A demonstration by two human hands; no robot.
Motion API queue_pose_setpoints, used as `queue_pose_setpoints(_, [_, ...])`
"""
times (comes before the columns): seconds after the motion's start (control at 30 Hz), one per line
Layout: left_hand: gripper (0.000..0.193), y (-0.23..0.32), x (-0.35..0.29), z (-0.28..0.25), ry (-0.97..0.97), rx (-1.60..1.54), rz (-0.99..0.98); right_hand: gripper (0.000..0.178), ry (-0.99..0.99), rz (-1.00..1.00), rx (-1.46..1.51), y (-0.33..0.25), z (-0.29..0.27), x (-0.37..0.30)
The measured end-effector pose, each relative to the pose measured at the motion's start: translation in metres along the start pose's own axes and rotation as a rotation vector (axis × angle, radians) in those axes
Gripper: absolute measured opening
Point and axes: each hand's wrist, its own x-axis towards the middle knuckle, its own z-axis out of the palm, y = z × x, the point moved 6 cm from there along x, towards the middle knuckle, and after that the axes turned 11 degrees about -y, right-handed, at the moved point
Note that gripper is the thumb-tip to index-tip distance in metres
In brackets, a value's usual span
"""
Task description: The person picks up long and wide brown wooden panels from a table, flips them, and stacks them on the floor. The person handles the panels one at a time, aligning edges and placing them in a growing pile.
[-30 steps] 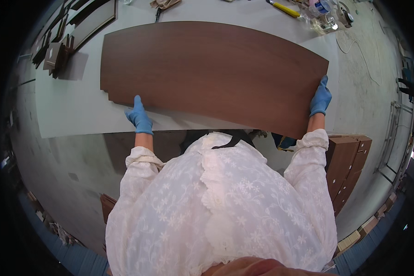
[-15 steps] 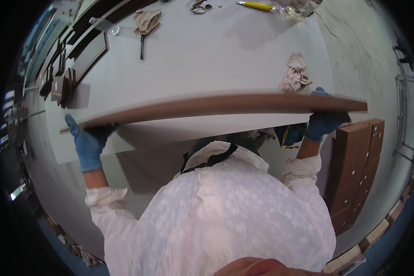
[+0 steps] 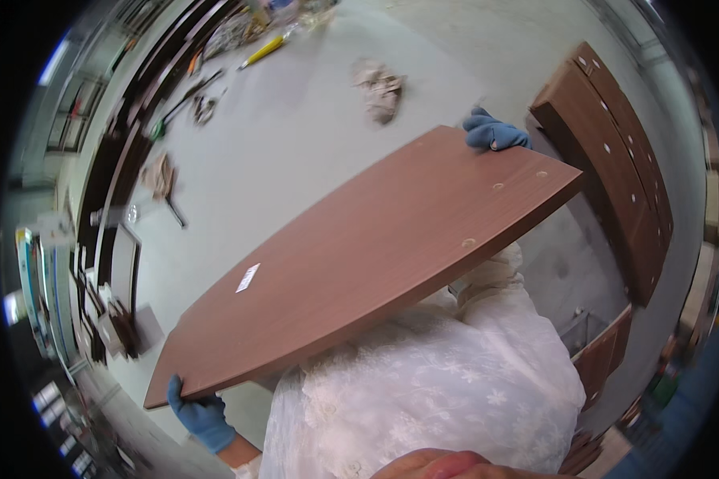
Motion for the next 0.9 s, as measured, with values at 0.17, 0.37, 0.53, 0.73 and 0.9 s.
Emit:
queue_pose_setpoints(0.17, [0.037,-0.003,-0.015,0.091,-0.264,0.134,0.168,0.052,0.226,0.034,0.424,-0.079,-0.064,-0.03])
queue_pose_setpoints(0.37, [0.033,-0.083,-0.046,0.245,-0.527,0.228,0.246,0.079,0.581,-0.01,0.959,-0.197,-0.196,-0.152])
queue_pose_setpoints(0.53, [0.031,-0.226,-0.114,0.387,-0.913,0.151,0.143,0.08,0.717,0.652,0.188,-0.313,-0.348,-0.31])
queue_pose_setpoints(0.73, [0.014,-0.425,-0.224,0.566,-1.15,0.216,-0.325,0.055,0.772,1.09,0.144,-0.405,-0.469,-0.443])
queue_pose_setpoints(0.9, [0.017,-0.566,-0.296,0.677,-1.397,0.65,-0.115,0.05,0.971,1.556,0.211,-0.434,-0.542,-0.536])
